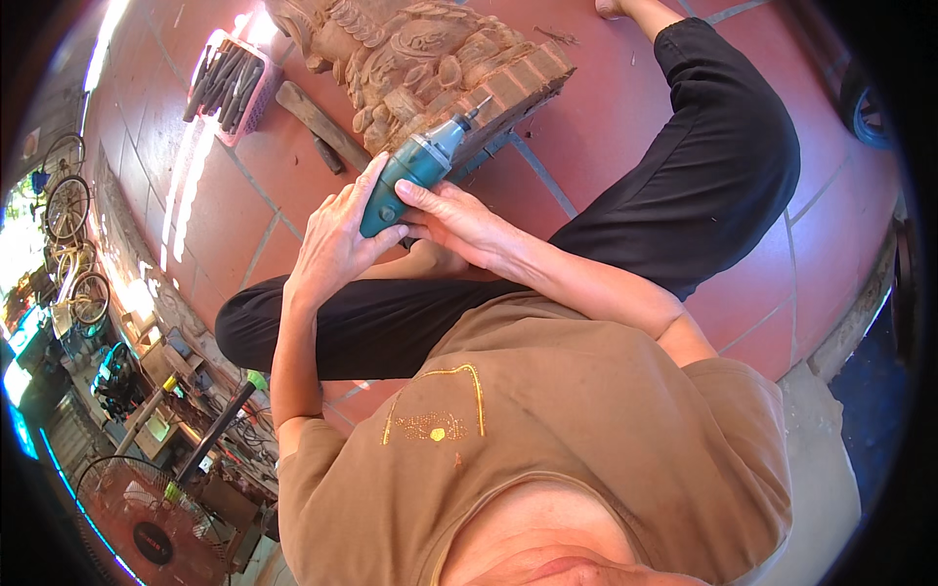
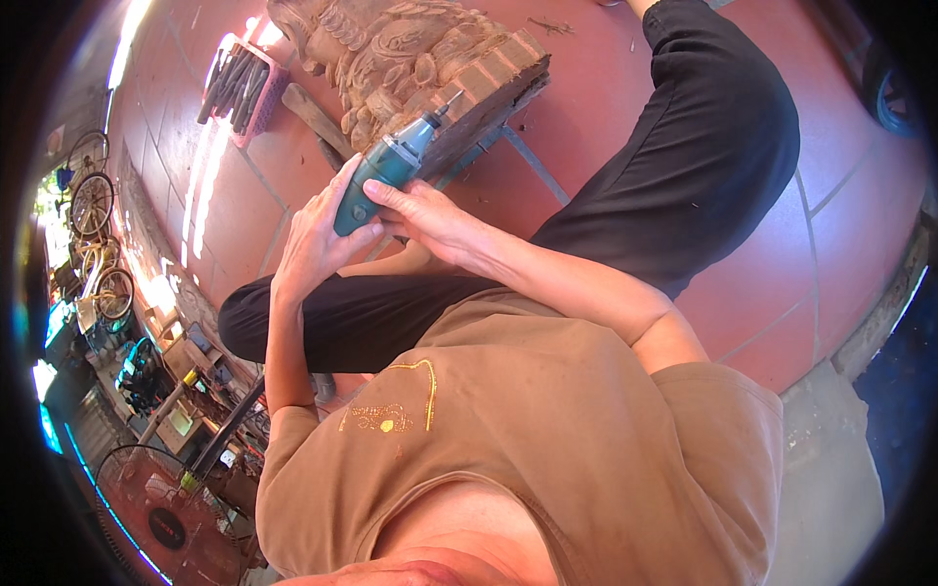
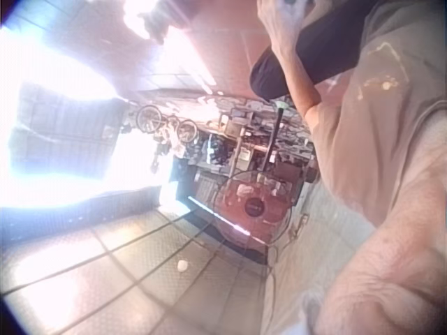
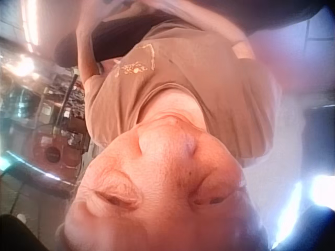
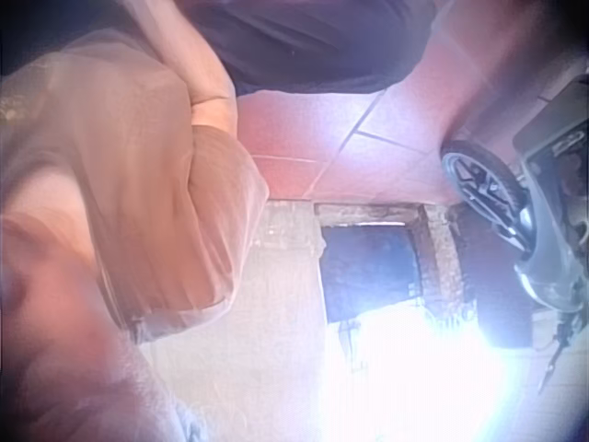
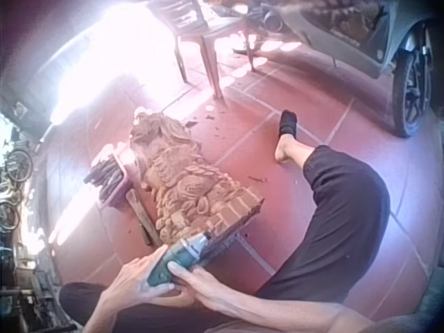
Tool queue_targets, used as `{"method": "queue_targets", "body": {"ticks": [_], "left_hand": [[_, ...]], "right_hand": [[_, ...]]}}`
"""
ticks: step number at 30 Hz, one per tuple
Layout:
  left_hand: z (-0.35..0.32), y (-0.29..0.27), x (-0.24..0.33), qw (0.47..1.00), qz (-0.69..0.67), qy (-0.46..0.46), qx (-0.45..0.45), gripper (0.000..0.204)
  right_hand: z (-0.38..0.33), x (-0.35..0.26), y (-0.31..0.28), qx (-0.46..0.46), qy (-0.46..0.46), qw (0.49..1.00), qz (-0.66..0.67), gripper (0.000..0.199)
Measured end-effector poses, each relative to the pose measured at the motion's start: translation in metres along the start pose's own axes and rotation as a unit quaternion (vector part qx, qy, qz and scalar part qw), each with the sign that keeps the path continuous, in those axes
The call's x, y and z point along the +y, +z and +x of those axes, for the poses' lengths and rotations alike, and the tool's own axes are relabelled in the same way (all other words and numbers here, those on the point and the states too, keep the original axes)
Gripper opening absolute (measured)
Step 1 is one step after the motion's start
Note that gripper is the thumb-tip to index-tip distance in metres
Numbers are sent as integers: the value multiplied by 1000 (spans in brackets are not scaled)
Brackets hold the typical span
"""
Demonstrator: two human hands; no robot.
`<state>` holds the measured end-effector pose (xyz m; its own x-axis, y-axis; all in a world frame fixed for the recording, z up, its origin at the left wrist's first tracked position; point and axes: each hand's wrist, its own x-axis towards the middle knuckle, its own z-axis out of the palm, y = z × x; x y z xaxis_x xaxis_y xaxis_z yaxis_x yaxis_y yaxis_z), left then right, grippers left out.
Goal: The person uses a handheld rotary tool to carve and refine details on a wooden sculpture. They hold the tool with both hands and work on the surface of the piece, occasionally adjusting their grip and position.
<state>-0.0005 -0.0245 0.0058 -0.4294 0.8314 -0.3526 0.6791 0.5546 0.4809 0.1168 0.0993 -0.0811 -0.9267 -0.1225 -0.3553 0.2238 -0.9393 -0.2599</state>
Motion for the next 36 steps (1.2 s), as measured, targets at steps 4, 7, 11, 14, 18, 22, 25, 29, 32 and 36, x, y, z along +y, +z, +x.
{"method": "queue_targets", "body": {"ticks": [4, 7, 11, 14, 18, 22, 25, 29, 32, 36], "left_hand": [[2, 2, -4, 1000, 9, 7, 15, 82], [3, 1, -3, 1000, 7, 7, 21, 81], [4, 0, -2, 1000, 7, 1, 22, 81], [4, 0, -3, 1000, 8, 0, 25, 81], [3, -1, -1, 1000, 12, -8, 17, 81], [2, -2, 0, 1000, 15, -1, 12, 81], [1, -2, 2, 1000, 13, 4, 7, 81], [-1, -2, 4, 1000, 8, 4, -1, 81], [-2, -3, 6, 1000, 13, 0, -12, 82], [-3, -3, 7, 1000, 15, 3, -22, 83]], "right_hand": [[6, 0, -5, -4, 3, 1000, -24, 62], [11, 1, -9, -7, 8, 999, -35, 64], [14, 1, -11, -12, 5, 999, -38, 64], [16, 0, -10, -6, 4, 999, -39, 64], [12, -2, -8, -6, 9, 999, -39, 63], [8, -1, -7, -6, 8, 1000, -24, 61], [5, 2, -7, 1, 11, 1000, -10, 58], [0, 1, -6, -9, 16, 1000, 4, 51], [-3, 3, -6, -18, 13, 1000, 18, 48], [-8, 5, -4, -12, 12, 1000, 25, 46]]}}
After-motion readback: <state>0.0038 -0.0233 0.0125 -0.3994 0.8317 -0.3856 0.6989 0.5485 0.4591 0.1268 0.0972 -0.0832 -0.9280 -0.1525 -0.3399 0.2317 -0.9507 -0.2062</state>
